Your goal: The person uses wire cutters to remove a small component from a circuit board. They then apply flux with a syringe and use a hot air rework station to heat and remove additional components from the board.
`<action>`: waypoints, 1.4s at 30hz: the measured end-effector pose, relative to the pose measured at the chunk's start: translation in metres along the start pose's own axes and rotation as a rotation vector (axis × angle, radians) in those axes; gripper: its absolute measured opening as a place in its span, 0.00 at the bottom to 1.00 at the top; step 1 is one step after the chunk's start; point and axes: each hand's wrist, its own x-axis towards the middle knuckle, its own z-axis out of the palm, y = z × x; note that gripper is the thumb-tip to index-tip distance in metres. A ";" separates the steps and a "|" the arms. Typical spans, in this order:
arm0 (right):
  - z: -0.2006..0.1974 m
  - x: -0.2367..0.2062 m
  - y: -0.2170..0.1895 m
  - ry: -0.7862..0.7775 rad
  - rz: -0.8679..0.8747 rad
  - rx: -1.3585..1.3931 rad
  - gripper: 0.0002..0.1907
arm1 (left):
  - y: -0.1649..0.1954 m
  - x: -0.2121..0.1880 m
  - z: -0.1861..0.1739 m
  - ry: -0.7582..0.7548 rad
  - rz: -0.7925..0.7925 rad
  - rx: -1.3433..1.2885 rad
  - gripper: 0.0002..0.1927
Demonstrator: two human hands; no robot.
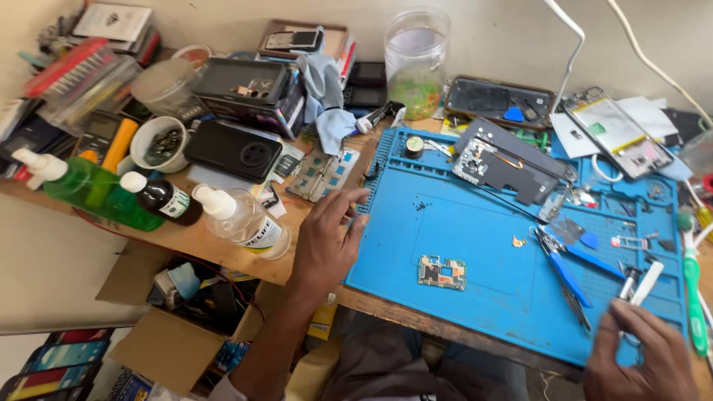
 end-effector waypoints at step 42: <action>-0.081 0.080 -0.073 0.423 0.266 0.853 0.11 | 0.182 0.064 -0.055 0.056 0.676 -1.250 0.17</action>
